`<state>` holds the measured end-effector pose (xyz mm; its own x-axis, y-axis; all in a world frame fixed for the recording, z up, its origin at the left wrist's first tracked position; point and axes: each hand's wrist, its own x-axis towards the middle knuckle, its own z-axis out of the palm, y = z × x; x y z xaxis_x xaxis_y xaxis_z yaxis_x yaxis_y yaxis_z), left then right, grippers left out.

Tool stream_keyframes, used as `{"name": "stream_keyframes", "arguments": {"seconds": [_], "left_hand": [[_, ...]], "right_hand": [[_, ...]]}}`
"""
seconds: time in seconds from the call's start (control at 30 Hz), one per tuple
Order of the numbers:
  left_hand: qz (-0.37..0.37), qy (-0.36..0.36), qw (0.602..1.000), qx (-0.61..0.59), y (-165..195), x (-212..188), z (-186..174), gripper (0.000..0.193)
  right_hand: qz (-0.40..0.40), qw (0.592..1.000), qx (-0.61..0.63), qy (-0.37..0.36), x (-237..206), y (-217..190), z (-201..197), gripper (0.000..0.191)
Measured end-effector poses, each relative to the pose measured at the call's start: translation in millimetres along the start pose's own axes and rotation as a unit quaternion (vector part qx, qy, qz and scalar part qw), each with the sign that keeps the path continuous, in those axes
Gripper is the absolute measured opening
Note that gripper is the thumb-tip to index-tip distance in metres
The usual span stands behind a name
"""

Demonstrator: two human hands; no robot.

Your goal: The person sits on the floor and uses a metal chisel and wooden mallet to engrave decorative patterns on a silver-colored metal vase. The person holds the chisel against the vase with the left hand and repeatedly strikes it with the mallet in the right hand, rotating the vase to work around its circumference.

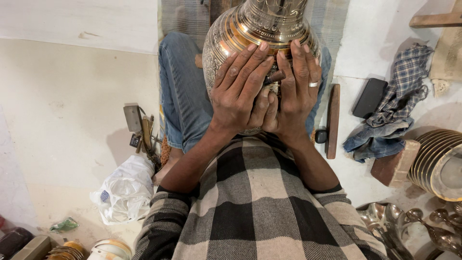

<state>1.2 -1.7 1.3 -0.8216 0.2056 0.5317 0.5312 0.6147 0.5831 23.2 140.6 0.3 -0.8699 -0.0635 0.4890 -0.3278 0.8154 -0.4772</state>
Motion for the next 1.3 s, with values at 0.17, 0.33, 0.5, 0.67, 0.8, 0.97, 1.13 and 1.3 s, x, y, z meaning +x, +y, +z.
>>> {"name": "stream_keyframes", "arguments": {"seconds": [0.17,0.33,0.5,0.67,0.8,0.97,1.13,1.3], "left_hand": [[-0.001,-0.002,1.000,-0.002,1,1,-2,0.044],[-0.002,-0.005,1.000,0.003,4,0,-4,0.043],[0.000,0.000,1.000,-0.006,4,-1,-4,0.043],[0.010,-0.006,1.000,0.004,3,-2,-3,0.044],[0.011,-0.011,1.000,0.000,5,0,-8,0.044],[-0.001,-0.060,0.998,-0.025,8,0,-23,0.038],[-0.068,-0.048,0.989,-0.125,-2,13,-29,0.030],[-0.125,-0.008,0.969,-0.214,-21,46,-62,0.027]], "right_hand": [[0.000,1.000,0.001,-0.001,1,-1,0,0.060],[0.000,1.000,-0.002,0.004,-1,-1,0,0.059],[0.004,1.000,-0.008,0.001,-4,-2,-1,0.058],[-0.002,1.000,-0.013,0.004,-4,-1,-2,0.059],[-0.006,1.000,-0.019,0.004,-4,-3,-4,0.060],[0.003,1.000,-0.013,-0.021,1,-8,-12,0.057],[-0.020,0.998,0.065,0.018,-3,14,-25,0.054],[0.218,0.975,-0.014,-0.039,-55,78,-53,0.041]]}}
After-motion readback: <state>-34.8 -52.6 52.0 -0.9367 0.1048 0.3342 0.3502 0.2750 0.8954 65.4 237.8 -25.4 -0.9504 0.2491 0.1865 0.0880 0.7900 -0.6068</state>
